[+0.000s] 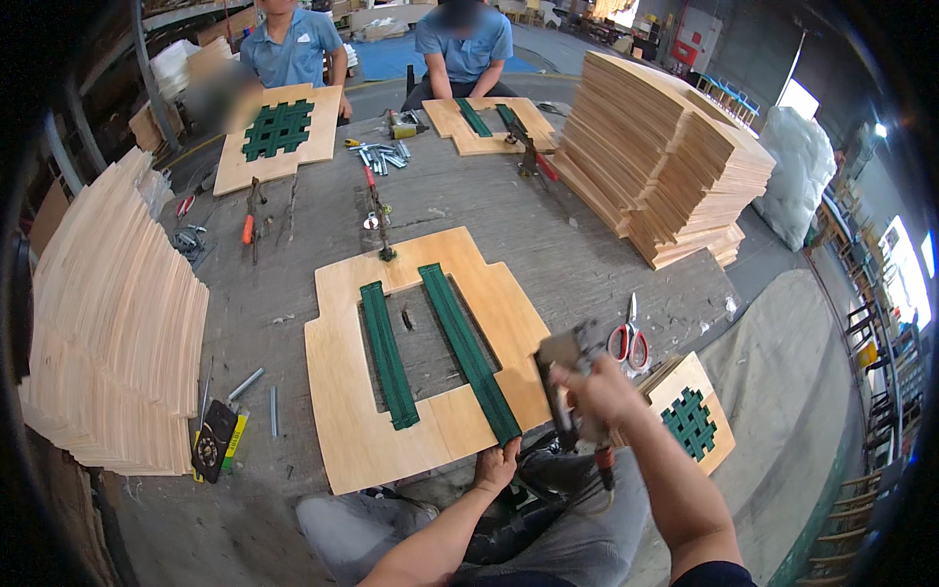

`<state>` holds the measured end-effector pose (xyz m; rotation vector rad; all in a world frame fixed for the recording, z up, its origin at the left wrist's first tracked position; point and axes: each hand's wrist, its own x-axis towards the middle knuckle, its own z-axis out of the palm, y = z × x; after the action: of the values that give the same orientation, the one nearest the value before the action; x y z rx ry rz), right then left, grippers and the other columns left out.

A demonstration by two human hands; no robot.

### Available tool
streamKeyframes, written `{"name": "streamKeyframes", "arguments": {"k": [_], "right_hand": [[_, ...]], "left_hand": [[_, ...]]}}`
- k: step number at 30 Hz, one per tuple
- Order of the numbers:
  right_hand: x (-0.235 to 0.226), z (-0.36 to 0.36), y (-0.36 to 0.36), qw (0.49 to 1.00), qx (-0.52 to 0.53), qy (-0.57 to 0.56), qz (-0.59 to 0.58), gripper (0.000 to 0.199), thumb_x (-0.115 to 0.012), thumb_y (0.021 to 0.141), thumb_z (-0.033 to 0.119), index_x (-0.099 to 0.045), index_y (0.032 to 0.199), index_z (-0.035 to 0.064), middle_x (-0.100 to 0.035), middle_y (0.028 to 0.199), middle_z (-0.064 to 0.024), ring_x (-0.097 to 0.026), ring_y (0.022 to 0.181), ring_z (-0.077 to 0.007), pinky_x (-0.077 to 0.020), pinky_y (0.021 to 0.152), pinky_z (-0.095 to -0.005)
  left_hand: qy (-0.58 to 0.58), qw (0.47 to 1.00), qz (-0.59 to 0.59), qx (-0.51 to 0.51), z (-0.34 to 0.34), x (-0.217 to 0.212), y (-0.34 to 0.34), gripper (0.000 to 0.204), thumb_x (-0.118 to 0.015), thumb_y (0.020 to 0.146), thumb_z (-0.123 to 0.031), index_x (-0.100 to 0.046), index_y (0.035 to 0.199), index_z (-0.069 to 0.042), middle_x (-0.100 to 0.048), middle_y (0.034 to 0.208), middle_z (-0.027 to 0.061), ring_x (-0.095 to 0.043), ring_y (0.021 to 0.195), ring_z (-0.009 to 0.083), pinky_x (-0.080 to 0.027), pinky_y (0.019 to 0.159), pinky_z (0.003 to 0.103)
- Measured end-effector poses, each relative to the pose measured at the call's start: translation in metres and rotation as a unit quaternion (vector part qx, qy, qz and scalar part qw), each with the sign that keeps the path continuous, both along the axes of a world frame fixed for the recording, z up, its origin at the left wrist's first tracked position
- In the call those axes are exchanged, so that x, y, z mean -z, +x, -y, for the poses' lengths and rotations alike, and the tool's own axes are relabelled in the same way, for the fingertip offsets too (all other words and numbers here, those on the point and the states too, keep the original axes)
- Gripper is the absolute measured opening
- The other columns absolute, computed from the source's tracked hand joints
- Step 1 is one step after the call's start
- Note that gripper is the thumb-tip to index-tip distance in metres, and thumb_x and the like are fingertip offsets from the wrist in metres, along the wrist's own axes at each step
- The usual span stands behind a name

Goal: The person assembles a wooden frame by attaching green plastic strips to a square wooden board. They position the strips and use a nail gun to fasten them in place, repeating the process to form a grid pattern.

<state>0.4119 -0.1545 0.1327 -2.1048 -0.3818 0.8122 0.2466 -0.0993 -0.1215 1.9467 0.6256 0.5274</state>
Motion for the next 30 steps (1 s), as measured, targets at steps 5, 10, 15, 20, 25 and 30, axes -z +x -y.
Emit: {"name": "streamKeyframes", "arguments": {"k": [5, 10, 15, 20, 25, 30], "right_hand": [[0.034, -0.010, -0.039, 0.994, -0.079, 0.010, -0.072, 0.033, -0.076, 0.094, 0.017, -0.063, 0.118, -0.0015, -0.067, 0.085, -0.0064, -0.063, 0.058, -0.0136, -0.0500, 0.051, -0.0299], [0.033, -0.020, -0.051, 0.992, -0.106, -0.043, -0.045, 0.031, -0.077, 0.093, 0.023, -0.066, 0.108, -0.0025, -0.067, 0.076, -0.0046, -0.063, 0.056, -0.0128, -0.0496, 0.051, -0.0297], [0.027, -0.028, -0.062, 0.986, -0.118, -0.114, -0.003, 0.033, -0.077, 0.093, 0.026, -0.067, 0.104, -0.0031, -0.066, 0.069, -0.0055, -0.062, 0.056, -0.0146, -0.0496, 0.052, -0.0322], [0.030, -0.028, -0.067, 0.990, -0.111, -0.083, 0.003, 0.030, -0.077, 0.092, 0.022, -0.067, 0.108, -0.0009, -0.064, 0.067, -0.0059, -0.060, 0.055, -0.0139, -0.0480, 0.053, -0.0332], [0.032, -0.031, -0.075, 0.991, -0.118, -0.067, -0.001, 0.037, -0.078, 0.091, 0.023, -0.067, 0.118, 0.0007, -0.068, 0.076, -0.0076, -0.062, 0.059, -0.0141, -0.0509, 0.055, -0.0336], [0.031, -0.030, -0.083, 0.992, -0.110, -0.060, -0.024, 0.038, -0.078, 0.091, 0.022, -0.066, 0.120, 0.0011, -0.069, 0.079, -0.0072, -0.062, 0.060, -0.0144, -0.0512, 0.056, -0.0329]], "left_hand": [[-0.061, 0.997, 0.040, 0.004, -0.001, -0.010, -0.001, 0.038, -0.054, 0.103, -0.038, -0.066, 0.088, -0.006, -0.068, 0.081, 0.0118, -0.065, 0.085, 0.0373, -0.048, 0.080, 0.049], [-0.053, 0.996, 0.075, -0.021, -0.002, -0.012, -0.002, 0.032, -0.058, 0.103, -0.035, -0.066, 0.095, -0.006, -0.066, 0.079, 0.0110, -0.065, 0.083, 0.0352, -0.049, 0.078, 0.048], [-0.121, 0.992, -0.006, 0.045, -0.005, -0.009, -0.005, 0.044, -0.057, 0.103, -0.042, -0.067, 0.128, -0.006, -0.068, 0.126, 0.0172, -0.059, 0.122, 0.0391, -0.045, 0.104, 0.048], [-0.068, 0.997, 0.008, 0.036, -0.005, -0.007, -0.005, 0.042, -0.057, 0.103, -0.040, -0.067, 0.127, -0.007, -0.068, 0.127, 0.0181, -0.060, 0.121, 0.0405, -0.045, 0.103, 0.050], [-0.027, 0.999, 0.018, 0.017, -0.005, -0.005, -0.005, 0.032, -0.058, 0.101, -0.029, -0.066, 0.117, -0.002, -0.071, 0.108, 0.0182, -0.064, 0.107, 0.0411, -0.049, 0.093, 0.051], [0.062, 0.997, 0.047, -0.016, 0.001, -0.004, -0.007, 0.032, -0.056, 0.098, -0.022, -0.063, 0.121, 0.000, -0.066, 0.118, 0.0245, -0.060, 0.114, 0.0437, -0.047, 0.098, 0.052]]}}
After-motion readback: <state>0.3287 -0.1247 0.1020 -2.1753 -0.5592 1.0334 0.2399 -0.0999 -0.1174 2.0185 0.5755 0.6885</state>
